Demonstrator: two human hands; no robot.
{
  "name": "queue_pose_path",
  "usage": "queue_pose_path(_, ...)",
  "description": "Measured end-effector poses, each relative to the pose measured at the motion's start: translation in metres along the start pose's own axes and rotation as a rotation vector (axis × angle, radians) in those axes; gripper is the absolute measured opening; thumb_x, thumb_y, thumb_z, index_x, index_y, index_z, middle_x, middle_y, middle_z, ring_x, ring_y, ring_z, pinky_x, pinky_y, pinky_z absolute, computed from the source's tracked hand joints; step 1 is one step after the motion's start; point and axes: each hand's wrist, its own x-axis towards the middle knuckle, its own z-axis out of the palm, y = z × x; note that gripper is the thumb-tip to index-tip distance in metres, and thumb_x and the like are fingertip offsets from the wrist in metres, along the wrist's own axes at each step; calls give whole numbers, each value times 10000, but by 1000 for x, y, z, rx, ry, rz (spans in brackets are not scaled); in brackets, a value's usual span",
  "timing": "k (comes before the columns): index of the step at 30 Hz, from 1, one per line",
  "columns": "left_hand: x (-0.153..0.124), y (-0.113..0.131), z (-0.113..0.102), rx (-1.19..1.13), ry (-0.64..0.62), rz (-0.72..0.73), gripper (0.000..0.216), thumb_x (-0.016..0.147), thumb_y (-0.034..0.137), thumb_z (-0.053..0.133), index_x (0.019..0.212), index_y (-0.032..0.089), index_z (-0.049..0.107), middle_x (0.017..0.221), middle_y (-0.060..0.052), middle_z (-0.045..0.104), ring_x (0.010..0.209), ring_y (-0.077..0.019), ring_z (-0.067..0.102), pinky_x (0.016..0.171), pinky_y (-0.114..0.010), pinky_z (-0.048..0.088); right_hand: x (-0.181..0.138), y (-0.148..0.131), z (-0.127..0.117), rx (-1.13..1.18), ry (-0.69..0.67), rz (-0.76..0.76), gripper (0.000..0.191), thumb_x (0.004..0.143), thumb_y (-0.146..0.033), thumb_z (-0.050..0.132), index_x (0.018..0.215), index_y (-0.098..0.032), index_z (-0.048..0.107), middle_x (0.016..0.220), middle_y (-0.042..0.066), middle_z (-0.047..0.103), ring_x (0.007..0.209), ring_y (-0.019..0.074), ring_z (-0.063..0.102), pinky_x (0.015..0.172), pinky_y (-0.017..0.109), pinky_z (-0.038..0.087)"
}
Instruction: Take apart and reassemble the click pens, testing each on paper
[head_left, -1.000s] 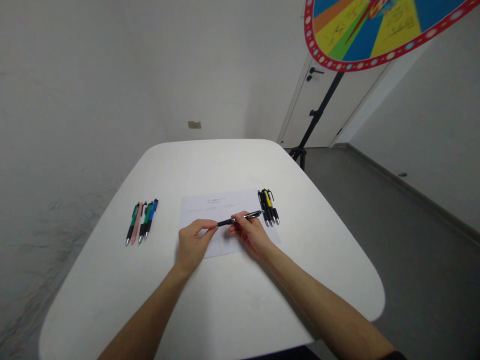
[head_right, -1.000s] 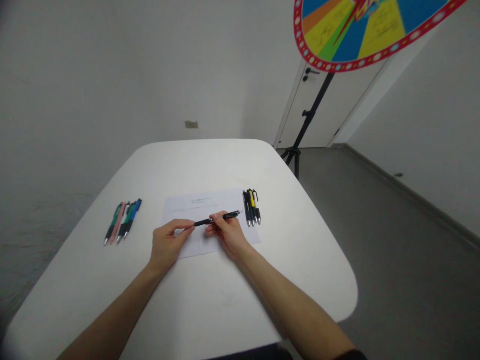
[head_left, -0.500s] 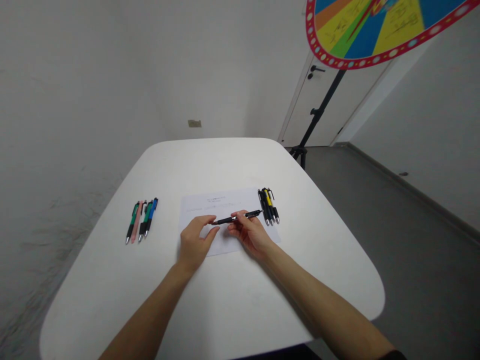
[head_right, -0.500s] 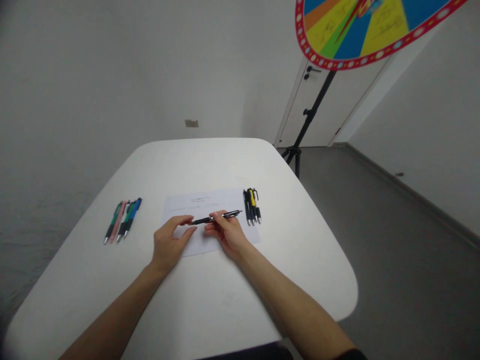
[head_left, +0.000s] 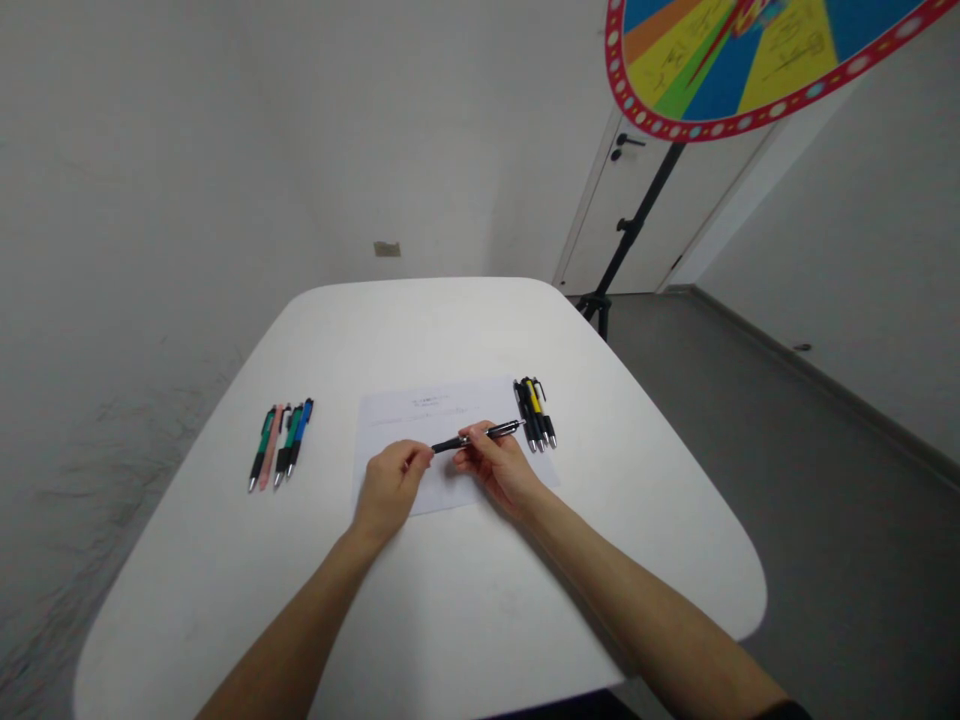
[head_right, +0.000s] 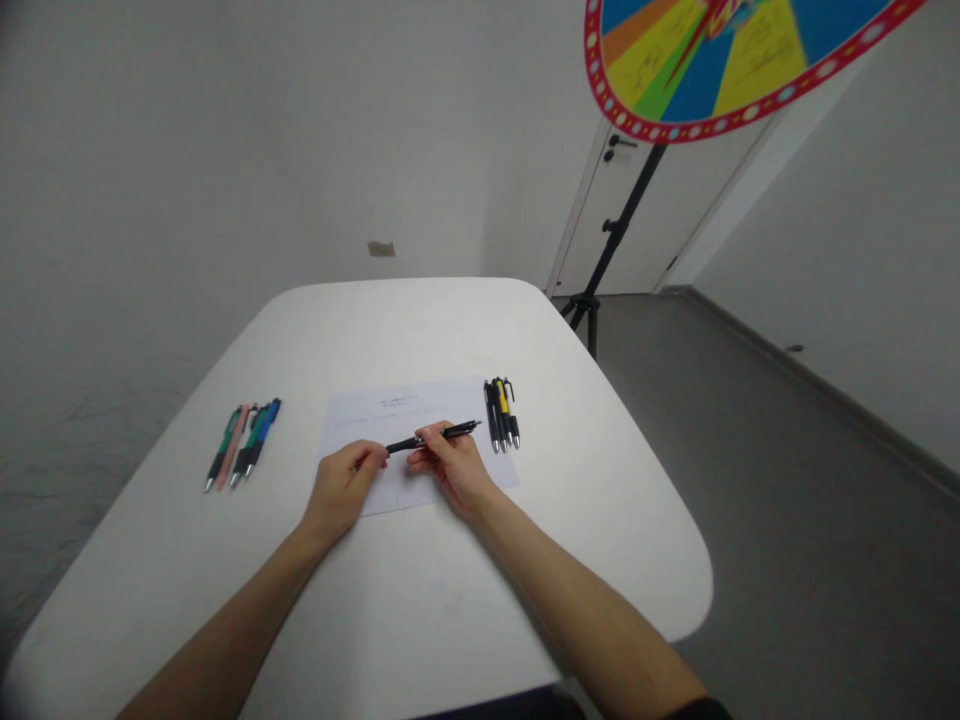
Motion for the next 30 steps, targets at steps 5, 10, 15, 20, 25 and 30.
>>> queue_pose_path(5,-1,-1,0,-18,51,75,132,832,288,584,875,199,672,779,-19,680,681,-144,583,658,-273,473,0,0,0,-1,5,5,356,631,-423,842,786,-160,660,656,12,672,562,116,646,532,210,551)
queue_pose_path(10,-1,0,1,-46,69,41,235,779,319,652,977,194,673,799,-12,688,669,-141,589,661,-274,493,0,0,0,-4,-3,11,354,638,-423,838,787,-156,663,645,15,669,572,117,645,540,209,546)
queue_pose_path(15,0,1,0,-26,12,-33,294,894,393,473,873,181,675,764,-26,689,698,-161,614,658,-281,471,0,-1,1,-7,13,-2,379,610,-436,852,777,-155,660,657,8,667,572,115,643,542,213,545)
queue_pose_path(20,0,1,-1,14,-43,-31,301,892,374,455,753,186,644,719,-19,668,681,-156,592,647,-272,438,2,1,-1,-26,16,-3,398,596,-458,854,773,-160,658,648,6,670,559,118,643,531,218,544)
queue_pose_path(25,-1,1,1,-32,20,-15,186,815,337,587,914,195,654,791,-9,668,675,-139,559,650,-260,446,3,3,-3,-31,13,-17,387,608,-457,848,773,-162,659,651,9,672,557,119,640,529,222,543)
queue_pose_path(30,-1,-1,1,-25,9,-46,261,879,395,504,904,185,658,780,-17,672,693,-151,585,663,-274,449,2,3,-1,-34,3,-17,373,626,-447,840,775,-159,657,653,11,668,564,123,642,535,228,543)
